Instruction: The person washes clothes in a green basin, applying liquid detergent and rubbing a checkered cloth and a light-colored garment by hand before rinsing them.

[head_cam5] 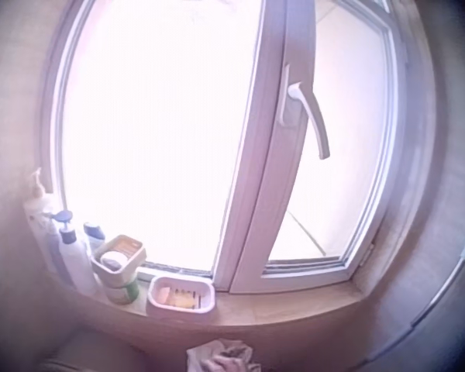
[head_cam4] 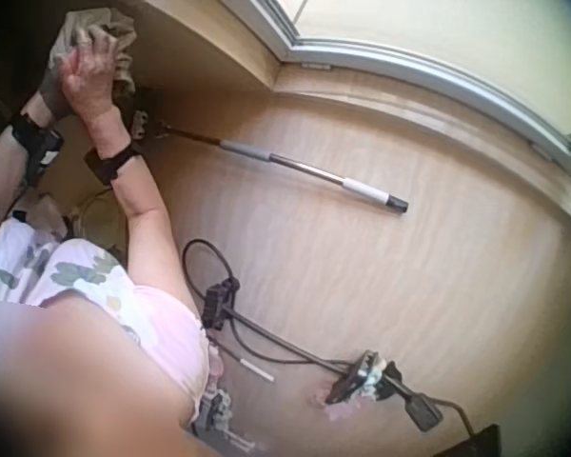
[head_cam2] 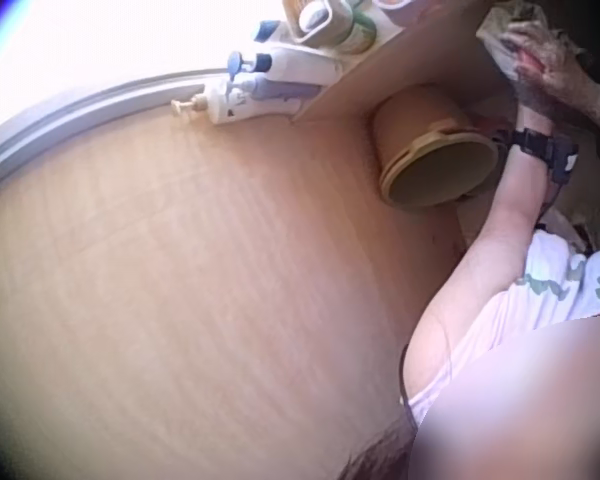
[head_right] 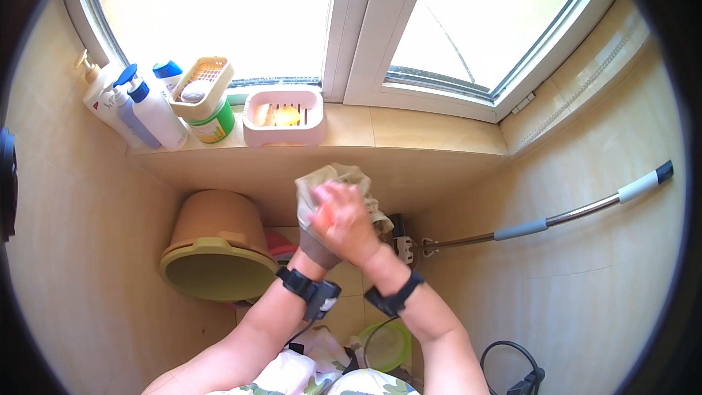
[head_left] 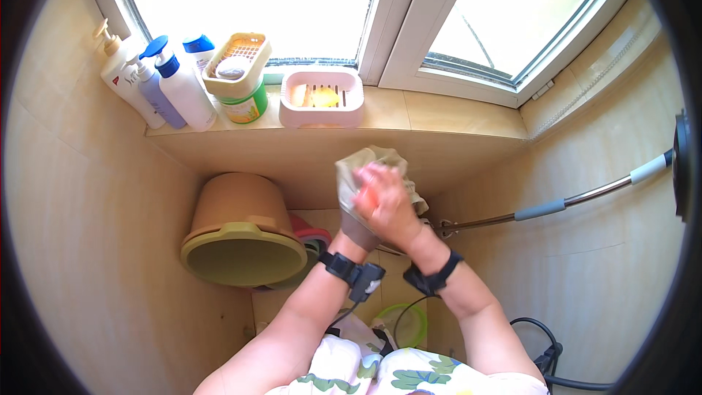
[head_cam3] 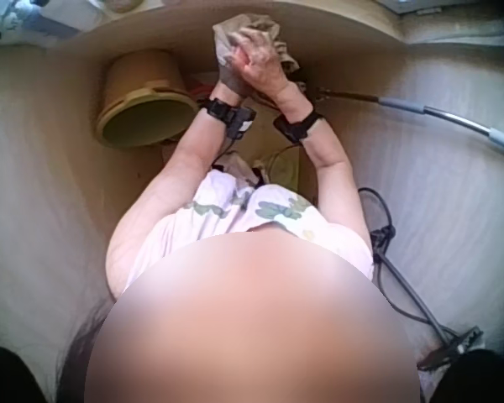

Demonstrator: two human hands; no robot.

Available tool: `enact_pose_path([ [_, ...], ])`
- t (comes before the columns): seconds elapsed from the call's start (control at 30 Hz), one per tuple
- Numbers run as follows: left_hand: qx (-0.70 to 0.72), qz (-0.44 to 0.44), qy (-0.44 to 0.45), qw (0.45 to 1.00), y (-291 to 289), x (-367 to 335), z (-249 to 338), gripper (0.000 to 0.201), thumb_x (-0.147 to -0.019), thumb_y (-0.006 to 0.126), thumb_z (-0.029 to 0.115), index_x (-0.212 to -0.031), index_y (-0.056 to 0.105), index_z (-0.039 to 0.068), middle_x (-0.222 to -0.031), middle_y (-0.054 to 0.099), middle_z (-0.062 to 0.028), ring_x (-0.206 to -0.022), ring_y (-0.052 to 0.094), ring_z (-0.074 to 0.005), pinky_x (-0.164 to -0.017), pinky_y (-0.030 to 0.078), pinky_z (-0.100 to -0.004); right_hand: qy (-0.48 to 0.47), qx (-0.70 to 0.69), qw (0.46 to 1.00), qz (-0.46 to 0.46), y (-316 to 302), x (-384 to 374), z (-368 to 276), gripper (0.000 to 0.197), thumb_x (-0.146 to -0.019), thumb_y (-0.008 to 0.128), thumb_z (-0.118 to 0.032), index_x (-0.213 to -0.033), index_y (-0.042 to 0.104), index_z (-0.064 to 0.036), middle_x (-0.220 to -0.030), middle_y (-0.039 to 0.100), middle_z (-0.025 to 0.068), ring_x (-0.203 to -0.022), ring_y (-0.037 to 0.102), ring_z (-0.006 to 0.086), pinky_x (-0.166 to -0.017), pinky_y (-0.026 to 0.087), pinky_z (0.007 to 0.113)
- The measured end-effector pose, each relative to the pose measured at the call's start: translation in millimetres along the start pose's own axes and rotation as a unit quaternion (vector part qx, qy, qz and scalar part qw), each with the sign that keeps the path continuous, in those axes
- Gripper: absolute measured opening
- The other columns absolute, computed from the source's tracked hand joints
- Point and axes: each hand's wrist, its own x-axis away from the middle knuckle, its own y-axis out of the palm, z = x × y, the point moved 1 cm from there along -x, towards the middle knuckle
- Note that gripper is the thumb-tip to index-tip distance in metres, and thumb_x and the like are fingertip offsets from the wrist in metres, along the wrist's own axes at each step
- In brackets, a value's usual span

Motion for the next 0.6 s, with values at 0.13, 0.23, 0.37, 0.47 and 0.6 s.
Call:
enact_pose_path([
  [0.13,0.359,0.003,-0.169,0.918,18,-1,10,0.037,-0.098,0.037,0.036,-0.126,0.042,0.012,-0.131,0.044,-0.0065,-0.116,0.044,-0.0176,-0.106,0.033,-0.0334,0.059,0.043,0.997,-0.008,-6,-5,38,0.037,-0.078,0.067,-0.026,-0.106,0.060,-0.0040,-0.106,0.058,0.0163,-0.099,0.055,0.0320,-0.091,0.043,0.042],
  [0.23,0.221,-0.019,-0.173,0.959,29,-7,28,0.051,-0.097,0.037,0.039,-0.140,0.030,0.012,-0.144,0.034,-0.0096,-0.122,0.042,-0.0195,-0.108,0.030,-0.0350,0.123,0.055,0.990,0.052,-8,-14,65,0.033,-0.081,0.063,-0.024,-0.108,0.059,-0.0043,-0.107,0.057,0.0160,-0.099,0.054,0.0326,-0.086,0.044,0.041],
  [0.37,0.232,-0.057,-0.120,0.964,12,-21,14,0.049,-0.100,0.031,0.038,-0.137,0.037,0.006,-0.140,0.041,-0.0144,-0.125,0.043,-0.0215,-0.104,0.038,-0.0383,0.085,0.004,0.996,-0.012,-6,-22,41,0.035,-0.083,0.062,-0.027,-0.110,0.058,-0.0043,-0.109,0.056,0.0168,-0.106,0.050,0.0338,-0.094,0.040,0.042],
  [0.47,0.279,0.085,-0.238,0.926,31,-26,18,0.052,-0.096,0.038,0.044,-0.133,0.040,0.007,-0.144,0.033,-0.0148,-0.132,0.034,-0.0247,-0.106,0.033,-0.0469,0.136,0.019,0.990,0.022,-9,-25,54,0.039,-0.082,0.062,-0.031,-0.111,0.057,-0.0058,-0.112,0.055,0.0173,-0.113,0.047,0.0353,-0.104,0.031,0.048],
  [0.6,0.257,-0.034,-0.056,0.964,16,-27,19,0.047,-0.097,0.039,0.040,-0.134,0.039,0.011,-0.144,0.034,-0.0130,-0.133,0.031,-0.0294,-0.106,0.032,-0.0525,0.014,0.113,0.991,-0.070,-20,-18,-35,0.042,-0.078,0.066,-0.028,-0.113,0.057,-0.0052,-0.109,0.056,0.0157,-0.108,0.050,0.0350,-0.099,0.033,0.053],
])
